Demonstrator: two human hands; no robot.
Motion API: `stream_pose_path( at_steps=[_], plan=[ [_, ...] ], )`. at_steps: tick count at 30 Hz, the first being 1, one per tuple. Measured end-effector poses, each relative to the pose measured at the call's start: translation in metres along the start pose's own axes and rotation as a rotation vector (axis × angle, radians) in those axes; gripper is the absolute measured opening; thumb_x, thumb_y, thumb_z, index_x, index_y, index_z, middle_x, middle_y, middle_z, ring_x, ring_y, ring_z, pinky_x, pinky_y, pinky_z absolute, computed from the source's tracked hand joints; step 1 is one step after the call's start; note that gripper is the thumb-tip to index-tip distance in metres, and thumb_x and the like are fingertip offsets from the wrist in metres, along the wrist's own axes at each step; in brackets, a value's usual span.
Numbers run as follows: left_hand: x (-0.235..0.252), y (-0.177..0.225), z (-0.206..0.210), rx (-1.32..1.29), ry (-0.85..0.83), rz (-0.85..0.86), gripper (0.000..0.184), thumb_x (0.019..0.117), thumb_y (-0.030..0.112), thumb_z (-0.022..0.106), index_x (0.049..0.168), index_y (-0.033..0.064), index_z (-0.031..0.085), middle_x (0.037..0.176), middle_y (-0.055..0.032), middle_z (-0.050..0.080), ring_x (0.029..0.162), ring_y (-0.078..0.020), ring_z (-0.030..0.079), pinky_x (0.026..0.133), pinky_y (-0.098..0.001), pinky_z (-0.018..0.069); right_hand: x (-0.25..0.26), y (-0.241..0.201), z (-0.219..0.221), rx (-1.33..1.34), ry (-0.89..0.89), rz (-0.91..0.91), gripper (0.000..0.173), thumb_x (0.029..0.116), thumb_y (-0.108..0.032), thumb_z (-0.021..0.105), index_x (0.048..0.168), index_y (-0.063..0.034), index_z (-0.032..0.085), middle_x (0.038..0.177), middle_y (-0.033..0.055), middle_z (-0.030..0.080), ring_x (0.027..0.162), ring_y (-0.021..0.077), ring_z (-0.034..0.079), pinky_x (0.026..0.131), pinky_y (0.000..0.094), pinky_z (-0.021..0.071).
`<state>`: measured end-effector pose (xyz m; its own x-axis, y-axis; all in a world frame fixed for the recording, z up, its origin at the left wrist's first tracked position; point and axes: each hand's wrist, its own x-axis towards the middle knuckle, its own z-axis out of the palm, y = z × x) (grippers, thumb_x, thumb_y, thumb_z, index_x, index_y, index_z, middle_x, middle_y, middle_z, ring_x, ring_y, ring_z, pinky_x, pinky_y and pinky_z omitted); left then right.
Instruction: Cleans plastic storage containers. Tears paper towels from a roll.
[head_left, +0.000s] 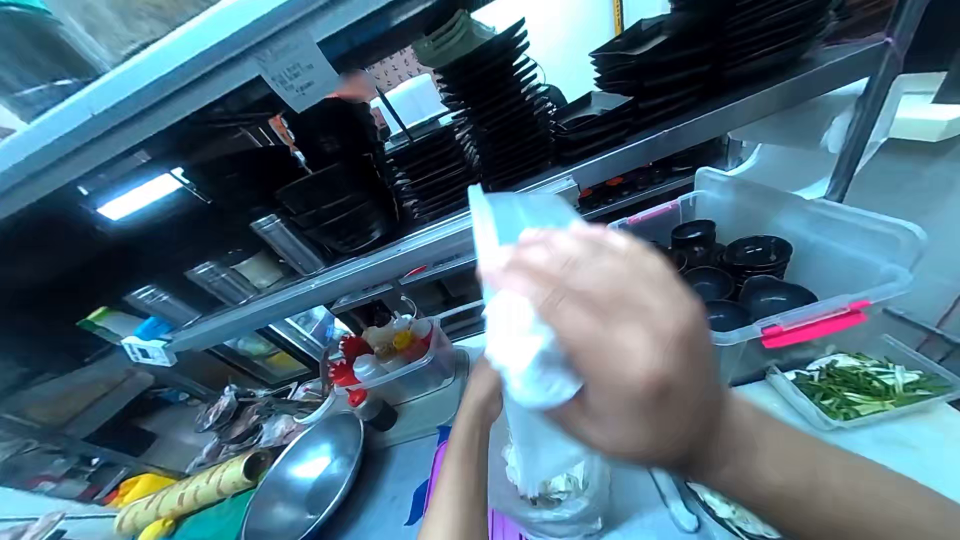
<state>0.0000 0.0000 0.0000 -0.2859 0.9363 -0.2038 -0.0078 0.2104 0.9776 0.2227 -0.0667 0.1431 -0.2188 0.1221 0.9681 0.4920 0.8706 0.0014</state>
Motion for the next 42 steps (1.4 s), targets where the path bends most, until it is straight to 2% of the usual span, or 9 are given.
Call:
stream_pose_path(
  at_steps=[6,10,13,16,21,25,29,33,42],
  plan=[
    [-0.018,-0.022,-0.001,-0.895,-0.082,-0.007,0.028,0.1042,0.011,0.038,0.129,0.0075,0.051,0.113,-0.0198,0.07,0.091,-0.0367,0.073,0.068,-0.0572,0.0618,-0.017,0.06,0.0,0.107,0.109,0.155,0.053,0.1036,-0.039,0.041,0.123,0.0005,0.069,0.123,0.0138,0.071,0.118,0.0221,0.066,0.103,0.046,0.0513],
    [-0.048,-0.024,0.018,-0.896,-0.115,-0.129,0.057,0.0905,-0.006,0.033,0.144,0.0105,0.042,0.132,-0.0215,0.063,0.088,-0.0405,0.073,0.062,-0.0564,0.0612,-0.028,0.046,0.001,-0.006,0.138,0.222,0.049,0.1008,-0.028,0.046,0.136,0.0023,0.061,0.138,0.0165,0.063,0.137,0.0288,0.053,0.12,0.0529,0.0359],
    [-0.065,-0.011,0.034,-0.799,-0.045,-0.113,0.052,0.0875,-0.01,0.035,0.133,0.0128,0.048,0.113,-0.0121,0.071,0.081,-0.0226,0.073,0.061,-0.0383,0.0607,-0.049,0.026,0.023,0.012,0.026,0.175,0.059,0.1001,-0.032,0.043,0.148,0.0012,0.051,0.155,0.019,0.048,0.151,0.0329,0.035,0.127,0.0566,0.02],
    [-0.066,-0.015,0.028,-0.888,0.0,-0.093,0.055,0.085,-0.014,0.037,0.131,0.0144,0.048,0.12,-0.0109,0.068,0.096,-0.0234,0.071,0.074,-0.0414,0.0602,-0.09,0.0,0.043,0.087,-0.1,0.178,0.056,0.1021,-0.028,0.039,0.152,-0.0037,0.048,0.159,0.0153,0.044,0.154,0.0294,0.031,0.128,0.0545,0.0211],
    [-0.081,-0.02,0.021,-0.921,0.202,-0.072,0.043,0.0883,-0.01,0.036,0.125,0.009,0.048,0.116,-0.0111,0.069,0.09,-0.0198,0.072,0.062,-0.0361,0.0611,-0.152,-0.029,0.051,0.149,-0.019,0.155,0.048,0.1044,-0.029,0.039,0.147,-0.0109,0.05,0.152,0.0098,0.054,0.149,0.0239,0.041,0.126,0.0471,0.0279],
    [-0.109,-0.013,0.038,-0.977,0.296,-0.015,0.055,0.0932,-0.008,0.033,0.144,0.0114,0.038,0.135,-0.0147,0.059,0.095,-0.0303,0.072,0.067,-0.0485,0.0622,-0.169,-0.022,0.053,0.101,0.172,0.1,0.049,0.1031,-0.039,0.044,0.148,-0.0209,0.042,0.154,-0.001,0.046,0.15,0.0177,0.034,0.127,0.0419,0.0229],
    [-0.128,-0.036,0.009,-0.944,-0.054,0.276,0.028,0.094,0.01,0.048,0.122,0.0046,0.046,0.131,-0.0267,0.061,0.117,-0.0487,0.063,0.089,-0.0629,0.0558,-0.149,0.006,0.004,0.217,0.176,0.178,0.042,0.1013,-0.038,0.054,0.141,-0.0264,0.049,0.145,-0.0056,0.054,0.143,0.016,0.044,0.12,0.0425,0.0343],
    [-0.124,-0.032,-0.038,-0.522,-0.429,0.491,0.05,0.0915,0.034,0.072,0.13,0.0075,0.055,0.133,-0.0256,0.062,0.123,-0.0436,0.061,0.098,-0.0594,0.0533,-0.14,0.028,-0.047,0.337,0.15,0.214,0.056,0.0897,-0.044,0.07,0.139,-0.0214,0.054,0.142,-0.003,0.058,0.136,0.0184,0.053,0.116,0.046,0.0436],
    [-0.141,-0.048,0.041,-0.764,0.103,-0.002,0.034,0.093,-0.01,0.037,0.124,0.0055,0.038,0.108,-0.018,0.064,0.094,-0.0398,0.072,0.073,-0.0598,0.0621,-0.169,0.003,0.01,0.41,0.38,0.519,0.062,0.0979,-0.062,0.044,0.143,-0.0198,0.056,0.148,0.0007,0.056,0.144,0.0224,0.045,0.122,0.0478,0.0332]
  ],
)
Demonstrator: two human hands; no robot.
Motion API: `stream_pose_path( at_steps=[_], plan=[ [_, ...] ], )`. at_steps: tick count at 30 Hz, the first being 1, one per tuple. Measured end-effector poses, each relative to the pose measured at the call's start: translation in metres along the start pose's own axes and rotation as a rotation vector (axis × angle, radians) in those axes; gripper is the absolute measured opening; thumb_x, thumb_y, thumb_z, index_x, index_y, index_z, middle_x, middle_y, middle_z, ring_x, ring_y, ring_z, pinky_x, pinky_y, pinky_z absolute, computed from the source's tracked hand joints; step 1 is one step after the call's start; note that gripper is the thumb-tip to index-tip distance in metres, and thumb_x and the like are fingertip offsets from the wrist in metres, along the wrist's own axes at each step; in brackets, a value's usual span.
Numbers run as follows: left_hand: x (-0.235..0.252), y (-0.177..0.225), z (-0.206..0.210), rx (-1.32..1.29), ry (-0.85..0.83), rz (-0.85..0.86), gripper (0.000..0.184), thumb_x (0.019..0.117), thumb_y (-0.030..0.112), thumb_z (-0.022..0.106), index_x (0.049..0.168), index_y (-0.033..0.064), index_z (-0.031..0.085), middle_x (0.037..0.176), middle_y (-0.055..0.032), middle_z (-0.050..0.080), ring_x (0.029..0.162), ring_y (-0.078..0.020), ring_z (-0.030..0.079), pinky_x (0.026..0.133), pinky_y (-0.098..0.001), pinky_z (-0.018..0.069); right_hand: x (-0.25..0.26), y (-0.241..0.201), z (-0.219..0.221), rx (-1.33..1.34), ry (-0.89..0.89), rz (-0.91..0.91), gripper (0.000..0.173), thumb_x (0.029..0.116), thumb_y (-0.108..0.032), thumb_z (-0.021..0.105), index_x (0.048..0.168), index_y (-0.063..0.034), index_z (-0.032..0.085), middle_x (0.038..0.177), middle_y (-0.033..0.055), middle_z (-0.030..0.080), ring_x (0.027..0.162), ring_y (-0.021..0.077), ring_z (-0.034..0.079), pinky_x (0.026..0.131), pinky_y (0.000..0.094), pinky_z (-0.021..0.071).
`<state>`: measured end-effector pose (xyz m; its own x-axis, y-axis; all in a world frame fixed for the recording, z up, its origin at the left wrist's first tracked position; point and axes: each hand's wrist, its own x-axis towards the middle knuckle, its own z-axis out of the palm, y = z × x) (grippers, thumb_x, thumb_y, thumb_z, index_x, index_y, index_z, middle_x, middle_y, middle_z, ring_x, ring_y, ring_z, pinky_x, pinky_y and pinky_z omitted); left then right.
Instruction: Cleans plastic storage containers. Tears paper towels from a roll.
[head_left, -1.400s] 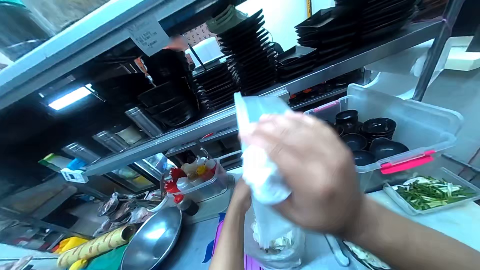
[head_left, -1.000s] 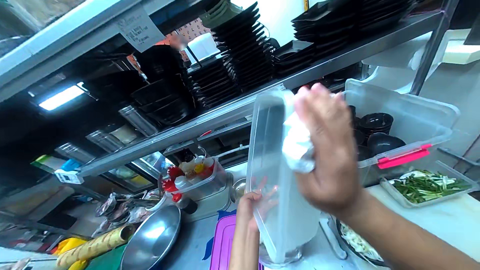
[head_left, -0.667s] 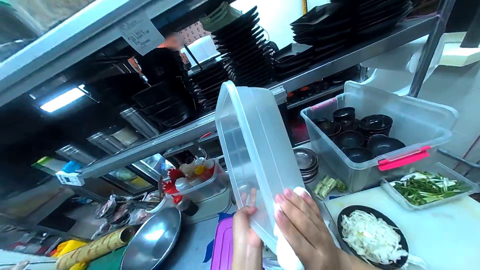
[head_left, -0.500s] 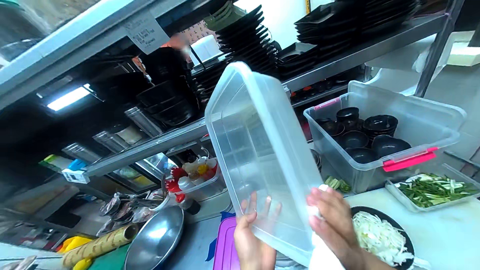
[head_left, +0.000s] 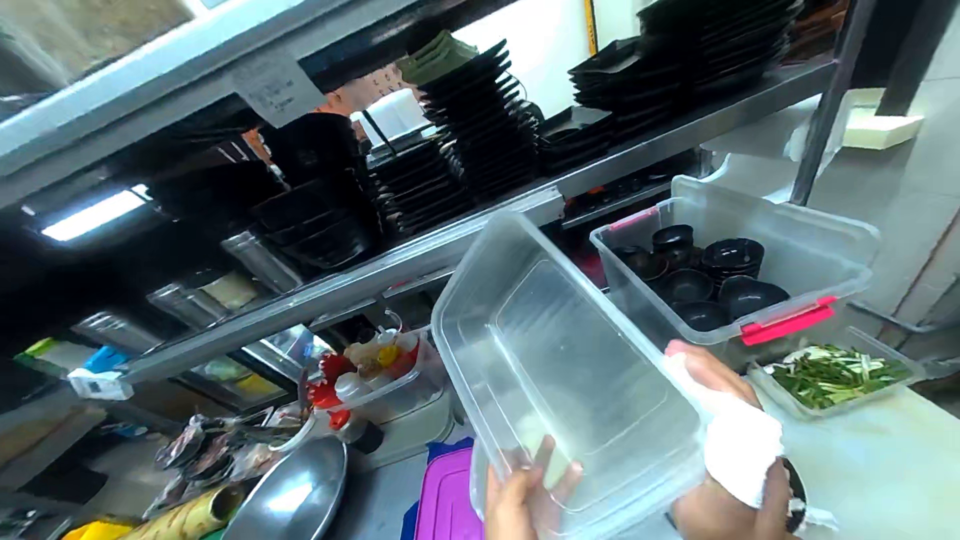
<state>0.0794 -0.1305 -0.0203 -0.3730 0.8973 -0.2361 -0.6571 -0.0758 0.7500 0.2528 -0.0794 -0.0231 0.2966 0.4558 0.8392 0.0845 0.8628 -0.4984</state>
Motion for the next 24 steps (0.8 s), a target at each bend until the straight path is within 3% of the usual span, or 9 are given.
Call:
stream_pose_path(
  at_steps=[2,4,7,10,13,16,19,22,24],
  plan=[
    [-0.022,-0.018,0.015,-0.022,0.051,-0.05,0.029,0.0928,-0.01,0.037,0.115,0.0081,0.038,0.1,-0.0125,0.065,0.088,-0.0321,0.073,0.07,-0.0534,0.0639,-0.015,-0.005,0.004,-0.115,-0.035,-0.012,0.067,0.0994,-0.059,0.043,0.156,-0.024,0.041,0.161,-0.0017,0.041,0.152,0.0192,0.031,0.126,0.0467,0.0243],
    [-0.041,-0.029,0.03,0.021,0.048,-0.118,0.021,0.0965,-0.004,0.04,0.113,0.0087,0.042,0.091,-0.0066,0.067,0.08,-0.0194,0.072,0.068,-0.0398,0.0625,-0.034,-0.009,0.019,-0.191,-0.16,-0.027,0.068,0.1005,-0.051,0.05,0.16,-0.0231,0.033,0.163,0.0016,0.038,0.154,0.0189,0.029,0.127,0.0465,0.0228],
    [-0.041,-0.037,0.032,0.065,0.13,-0.186,0.015,0.0974,0.004,0.043,0.112,0.0083,0.045,0.083,-0.0067,0.064,0.072,-0.0172,0.068,0.063,-0.0365,0.0598,-0.057,-0.004,0.03,-0.231,-0.254,-0.066,0.059,0.1028,-0.037,0.048,0.156,-0.0125,0.04,0.153,0.0142,0.051,0.148,0.0282,0.041,0.124,0.0545,0.0303],
    [-0.028,-0.034,0.027,0.034,0.155,-0.133,0.025,0.0945,0.001,0.046,0.119,0.0048,0.042,0.091,-0.0135,0.064,0.078,-0.0237,0.069,0.068,-0.0432,0.0604,-0.084,0.004,0.019,-0.147,-0.345,-0.013,0.052,0.1061,-0.036,0.043,0.153,-0.013,0.044,0.155,0.0145,0.049,0.149,0.0288,0.04,0.124,0.0532,0.0312],
    [-0.021,-0.028,0.027,0.124,0.146,-0.072,0.027,0.0958,0.001,0.046,0.123,0.001,0.044,0.087,-0.0136,0.065,0.072,-0.0203,0.069,0.062,-0.0375,0.061,-0.114,-0.009,0.002,0.025,-0.441,0.048,0.034,0.1055,-0.018,0.043,0.135,-0.0101,0.058,0.147,0.013,0.055,0.145,0.0298,0.045,0.122,0.051,0.0358],
    [-0.016,-0.024,0.027,0.168,0.02,0.017,0.036,0.0965,-0.002,0.049,0.132,-0.0001,0.039,0.102,-0.0171,0.064,0.086,-0.0248,0.071,0.073,-0.0425,0.0634,-0.115,-0.01,-0.011,0.129,-0.447,0.15,0.025,0.105,-0.022,0.049,0.121,-0.0087,0.063,0.122,0.0105,0.067,0.124,0.0247,0.061,0.111,0.0454,0.0486],
    [-0.015,-0.04,0.016,0.181,-0.101,0.133,0.041,0.0901,-0.003,0.057,0.127,-0.0036,0.041,0.103,-0.0211,0.065,0.092,-0.0303,0.071,0.08,-0.0473,0.0626,-0.097,-0.007,-0.033,0.154,-0.312,0.48,0.027,0.1049,-0.035,0.052,0.124,-0.0205,0.065,0.103,-0.0027,0.071,0.093,0.0089,0.068,0.083,0.0307,0.06],
    [-0.022,-0.049,0.01,0.287,-0.189,0.196,0.041,0.0872,0.0,0.061,0.123,-0.0038,0.042,0.098,-0.0177,0.066,0.091,-0.0273,0.071,0.082,-0.0432,0.0624,-0.073,0.013,-0.067,0.412,-0.112,0.788,0.028,0.1044,-0.041,0.05,0.119,-0.0243,0.066,0.072,-0.0041,0.063,0.059,0.0082,0.059,0.054,0.028,0.0525],
    [-0.026,-0.048,0.004,0.333,-0.246,0.181,0.043,0.0866,-0.001,0.061,0.125,-0.0052,0.041,0.101,-0.0173,0.066,0.093,-0.0262,0.072,0.083,-0.0414,0.0628,-0.057,0.028,-0.108,0.509,-0.071,0.878,0.029,0.0991,-0.049,0.058,0.117,-0.0298,0.069,0.068,-0.0065,0.063,0.056,0.0058,0.058,0.053,0.0251,0.0513]
  ],
)
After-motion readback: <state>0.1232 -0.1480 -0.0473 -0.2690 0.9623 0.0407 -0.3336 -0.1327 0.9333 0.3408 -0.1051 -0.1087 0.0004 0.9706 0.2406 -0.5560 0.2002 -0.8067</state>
